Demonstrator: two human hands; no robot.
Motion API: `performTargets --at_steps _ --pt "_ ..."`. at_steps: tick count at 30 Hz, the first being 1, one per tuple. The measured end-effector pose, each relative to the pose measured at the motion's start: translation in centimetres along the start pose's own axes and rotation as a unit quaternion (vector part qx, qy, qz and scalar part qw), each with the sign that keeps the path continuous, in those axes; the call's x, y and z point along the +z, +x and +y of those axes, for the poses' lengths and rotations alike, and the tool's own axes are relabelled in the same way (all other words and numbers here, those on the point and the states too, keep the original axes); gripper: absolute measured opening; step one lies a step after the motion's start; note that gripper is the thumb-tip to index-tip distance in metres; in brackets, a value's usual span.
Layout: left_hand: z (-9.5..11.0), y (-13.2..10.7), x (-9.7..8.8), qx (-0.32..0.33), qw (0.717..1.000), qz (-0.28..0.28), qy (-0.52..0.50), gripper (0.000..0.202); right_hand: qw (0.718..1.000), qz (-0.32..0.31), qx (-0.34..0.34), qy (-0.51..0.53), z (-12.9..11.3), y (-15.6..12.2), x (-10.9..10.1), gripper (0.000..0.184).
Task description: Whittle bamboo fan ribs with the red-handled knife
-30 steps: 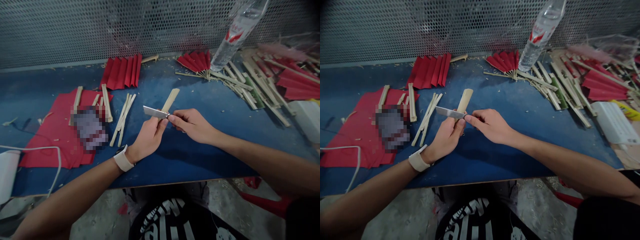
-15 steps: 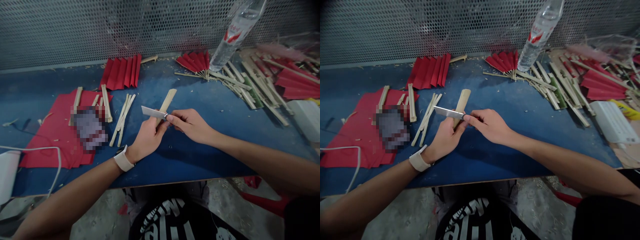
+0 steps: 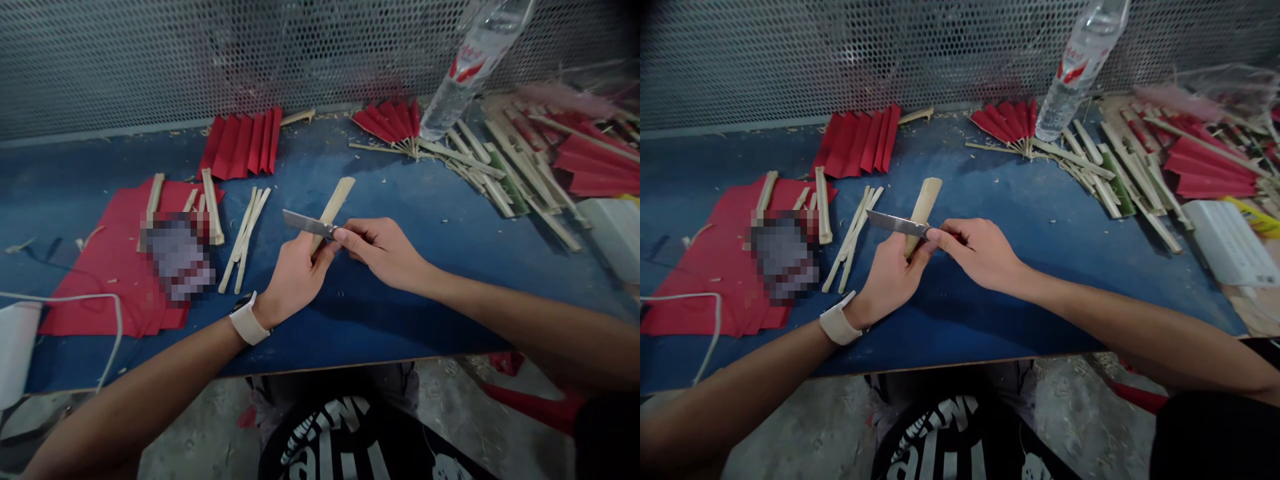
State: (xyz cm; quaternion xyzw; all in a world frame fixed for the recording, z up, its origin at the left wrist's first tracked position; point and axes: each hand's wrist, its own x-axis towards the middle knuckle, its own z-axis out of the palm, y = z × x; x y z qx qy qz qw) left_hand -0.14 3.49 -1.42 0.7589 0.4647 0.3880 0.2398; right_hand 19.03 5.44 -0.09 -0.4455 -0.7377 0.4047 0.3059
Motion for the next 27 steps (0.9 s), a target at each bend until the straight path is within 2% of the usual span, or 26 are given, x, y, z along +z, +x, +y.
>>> performTargets --at_steps 17,24,27 --pt "0.2 -0.2 0.1 0.000 1.000 0.017 0.025 0.018 1.000 0.020 -0.013 0.006 -0.3 -0.3 0.3 0.060" --pt "0.7 0.0 0.4 -0.031 0.999 0.029 -0.033 0.030 0.978 0.047 0.004 0.203 -0.5 -0.3 1.3 0.052" --pt "0.6 -0.3 0.3 -0.036 0.997 0.014 -0.064 0.032 0.990 0.038 -0.015 0.134 -0.7 -0.4 1.1 0.054"
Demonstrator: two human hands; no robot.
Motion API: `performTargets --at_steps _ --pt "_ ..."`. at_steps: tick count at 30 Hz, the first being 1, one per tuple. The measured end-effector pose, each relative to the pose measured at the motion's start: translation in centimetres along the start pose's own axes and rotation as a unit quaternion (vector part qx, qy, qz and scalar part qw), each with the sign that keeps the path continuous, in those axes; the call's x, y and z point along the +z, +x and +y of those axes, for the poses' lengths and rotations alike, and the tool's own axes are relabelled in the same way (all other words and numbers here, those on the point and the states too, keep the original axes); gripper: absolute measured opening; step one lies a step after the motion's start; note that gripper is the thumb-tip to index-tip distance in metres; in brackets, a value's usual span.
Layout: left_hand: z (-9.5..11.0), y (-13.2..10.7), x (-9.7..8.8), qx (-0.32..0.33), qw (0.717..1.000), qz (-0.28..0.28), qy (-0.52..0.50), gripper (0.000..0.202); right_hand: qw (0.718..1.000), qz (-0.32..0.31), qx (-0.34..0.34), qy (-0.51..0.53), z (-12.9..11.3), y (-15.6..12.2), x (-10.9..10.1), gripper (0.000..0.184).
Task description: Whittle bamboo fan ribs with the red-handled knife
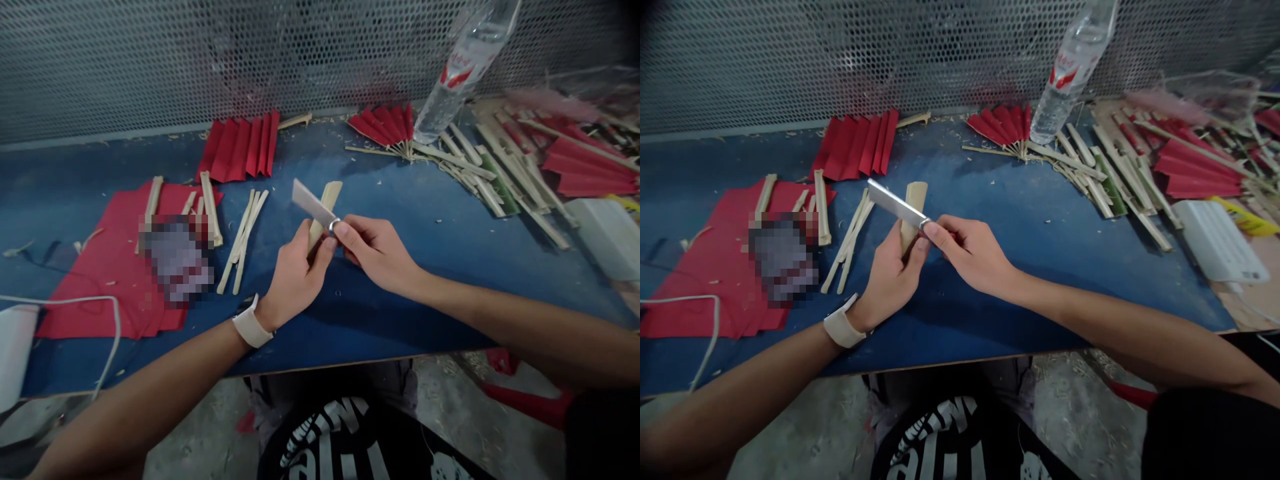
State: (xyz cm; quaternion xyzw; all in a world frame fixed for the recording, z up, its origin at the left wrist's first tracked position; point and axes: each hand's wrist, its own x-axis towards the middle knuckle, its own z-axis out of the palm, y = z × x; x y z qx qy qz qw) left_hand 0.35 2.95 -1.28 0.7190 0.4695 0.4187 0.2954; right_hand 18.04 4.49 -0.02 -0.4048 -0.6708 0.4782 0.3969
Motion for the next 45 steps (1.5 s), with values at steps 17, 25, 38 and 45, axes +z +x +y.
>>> performTargets --at_steps 17,25,38,45 --pt "-0.1 -0.1 -1.0 -0.044 0.986 -0.060 -0.151 0.024 0.958 -0.038 -0.093 -0.268 0.1 0.8 -2.0 0.052" --pt "0.5 0.0 -1.2 -0.026 0.993 -0.053 -0.099 0.016 0.957 -0.083 -0.081 -0.266 0.4 0.8 -1.9 0.051" --pt "-0.8 0.5 -1.0 -0.049 0.991 -0.081 -0.100 0.029 0.964 -0.076 -0.052 -0.251 0.4 1.3 -2.1 0.062" --pt "-1.1 0.4 -0.9 -0.047 0.990 -0.088 -0.098 0.029 0.961 -0.085 -0.049 -0.258 0.5 1.4 -2.3 0.064"
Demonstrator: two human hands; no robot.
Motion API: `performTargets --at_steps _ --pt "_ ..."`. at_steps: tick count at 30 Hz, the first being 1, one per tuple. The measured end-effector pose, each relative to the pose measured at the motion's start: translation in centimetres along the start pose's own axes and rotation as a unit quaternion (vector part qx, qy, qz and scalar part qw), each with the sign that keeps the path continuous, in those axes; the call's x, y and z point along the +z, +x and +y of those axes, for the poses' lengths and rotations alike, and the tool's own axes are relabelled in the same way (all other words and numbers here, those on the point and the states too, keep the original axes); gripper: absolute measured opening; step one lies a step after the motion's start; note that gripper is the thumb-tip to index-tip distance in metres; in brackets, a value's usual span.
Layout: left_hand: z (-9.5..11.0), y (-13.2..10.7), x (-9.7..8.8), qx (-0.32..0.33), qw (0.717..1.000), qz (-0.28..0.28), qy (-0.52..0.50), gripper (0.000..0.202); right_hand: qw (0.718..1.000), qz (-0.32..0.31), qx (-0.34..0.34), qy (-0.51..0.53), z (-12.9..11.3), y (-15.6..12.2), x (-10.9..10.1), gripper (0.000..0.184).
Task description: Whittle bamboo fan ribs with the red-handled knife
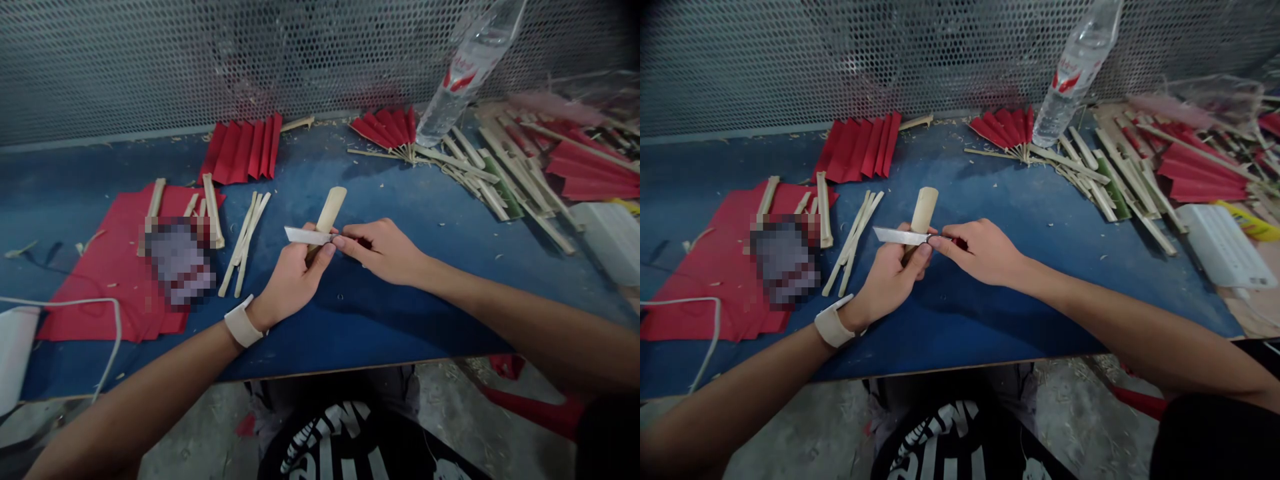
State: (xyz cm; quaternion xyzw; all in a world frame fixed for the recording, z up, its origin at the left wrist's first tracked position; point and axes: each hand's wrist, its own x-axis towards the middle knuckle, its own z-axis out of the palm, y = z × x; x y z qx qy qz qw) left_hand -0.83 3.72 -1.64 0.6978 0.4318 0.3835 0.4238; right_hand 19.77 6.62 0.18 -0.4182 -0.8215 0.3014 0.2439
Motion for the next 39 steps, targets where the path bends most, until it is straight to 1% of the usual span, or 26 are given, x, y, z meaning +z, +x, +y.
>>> performTargets --at_steps 4,8,11,14,20,25,30,33,36,39 --pt "-0.45 0.09 -0.11 -0.023 0.999 -0.011 -0.024 0.030 1.000 0.001 0.008 0.005 -0.07 -0.02 -0.04 0.063" --pt "-0.33 0.01 0.16 -0.041 0.999 0.012 -0.015 0.027 1.000 0.002 0.018 -0.006 -0.09 0.02 0.06 0.063" --pt "-0.23 -0.08 0.39 -0.043 0.999 0.012 -0.026 0.027 1.000 0.001 0.026 -0.017 -0.11 0.03 0.12 0.065" --pt "-0.23 -0.14 0.45 -0.039 0.999 0.006 -0.027 0.029 0.999 0.002 0.030 -0.020 -0.12 0.02 0.11 0.067" --pt "-0.42 -0.32 0.44 -0.022 1.000 0.015 -0.008 0.024 1.000 -0.016 0.022 0.003 -0.08 0.02 -0.01 0.068" --pt "-0.87 -0.30 0.43 -0.012 1.000 0.017 -0.006 0.023 0.999 -0.005 0.034 0.009 -0.24 0.00 0.06 0.069" --pt "-0.77 -0.27 0.33 0.005 0.999 0.027 0.016 0.023 0.997 -0.003 0.044 0.058 -0.56 -0.03 0.09 0.069" --pt "-0.38 -0.22 0.34 0.020 0.998 0.039 0.053 0.018 0.995 -0.007 0.049 0.085 -0.65 -0.08 0.02 0.069" --pt "-0.08 -0.15 0.42 0.034 0.994 0.060 0.080 0.018 0.995 -0.005 0.054 0.089 -0.71 -0.15 0.00 0.068" --pt "0.04 -0.16 0.55 0.029 0.992 0.075 0.094 0.018 0.995 -0.002 0.053 0.087 -0.79 -0.23 0.13 0.068"
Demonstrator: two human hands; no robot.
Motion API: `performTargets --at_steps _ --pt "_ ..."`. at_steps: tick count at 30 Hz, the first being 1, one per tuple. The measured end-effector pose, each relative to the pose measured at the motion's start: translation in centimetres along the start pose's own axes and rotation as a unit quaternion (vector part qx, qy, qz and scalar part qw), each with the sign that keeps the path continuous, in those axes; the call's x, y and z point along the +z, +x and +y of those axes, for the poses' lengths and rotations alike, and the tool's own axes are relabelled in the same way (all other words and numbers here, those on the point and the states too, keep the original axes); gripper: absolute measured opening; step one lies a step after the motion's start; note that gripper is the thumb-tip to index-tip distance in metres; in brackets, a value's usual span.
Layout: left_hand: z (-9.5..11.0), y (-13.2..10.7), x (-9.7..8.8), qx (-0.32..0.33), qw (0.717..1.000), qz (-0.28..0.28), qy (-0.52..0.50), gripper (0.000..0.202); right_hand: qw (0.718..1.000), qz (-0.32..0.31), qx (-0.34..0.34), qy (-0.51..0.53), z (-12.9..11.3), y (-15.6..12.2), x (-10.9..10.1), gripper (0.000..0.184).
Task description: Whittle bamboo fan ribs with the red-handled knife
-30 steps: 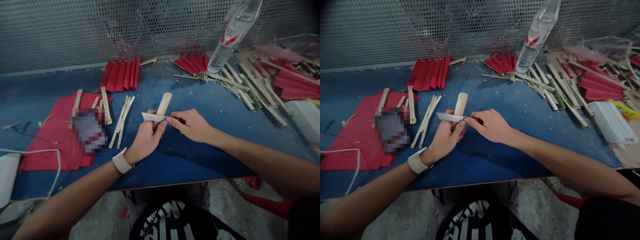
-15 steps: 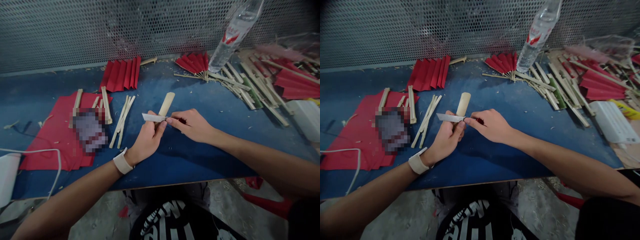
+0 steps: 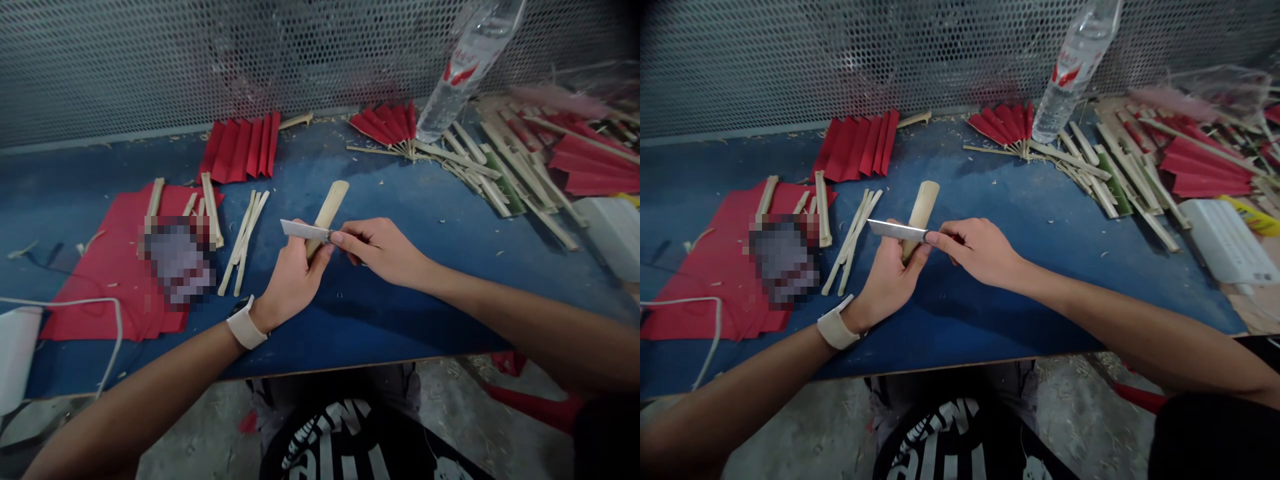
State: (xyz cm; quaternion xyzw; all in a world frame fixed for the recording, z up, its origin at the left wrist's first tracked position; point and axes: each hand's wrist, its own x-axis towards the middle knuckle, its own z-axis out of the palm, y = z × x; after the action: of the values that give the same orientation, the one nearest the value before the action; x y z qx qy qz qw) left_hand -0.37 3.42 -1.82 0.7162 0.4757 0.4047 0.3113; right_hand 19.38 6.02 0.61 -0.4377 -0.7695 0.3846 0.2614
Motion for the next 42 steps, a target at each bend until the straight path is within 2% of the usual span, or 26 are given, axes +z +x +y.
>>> performTargets --at_steps 8,12,27,35,42 --pt "-0.10 -0.27 0.11 -0.018 1.000 0.005 -0.001 0.019 1.000 0.004 -0.006 -0.018 0.22 0.20 0.20 0.065" --pt "-0.05 -0.24 -0.02 0.002 1.000 -0.016 -0.016 0.018 0.999 -0.024 0.003 -0.034 0.35 0.38 -0.14 0.064" --pt "-0.13 -0.14 -0.23 -0.002 0.996 -0.070 -0.064 0.015 0.997 -0.066 -0.002 0.027 0.29 0.55 -0.69 0.064" --pt "-0.14 -0.05 -0.33 -0.028 0.994 -0.074 -0.073 0.023 0.999 -0.038 0.005 -0.010 0.08 0.35 -0.34 0.064" --pt "0.23 -0.12 -0.14 -0.025 0.997 -0.033 -0.063 0.025 1.000 -0.008 0.016 -0.022 0.04 0.04 0.12 0.063"
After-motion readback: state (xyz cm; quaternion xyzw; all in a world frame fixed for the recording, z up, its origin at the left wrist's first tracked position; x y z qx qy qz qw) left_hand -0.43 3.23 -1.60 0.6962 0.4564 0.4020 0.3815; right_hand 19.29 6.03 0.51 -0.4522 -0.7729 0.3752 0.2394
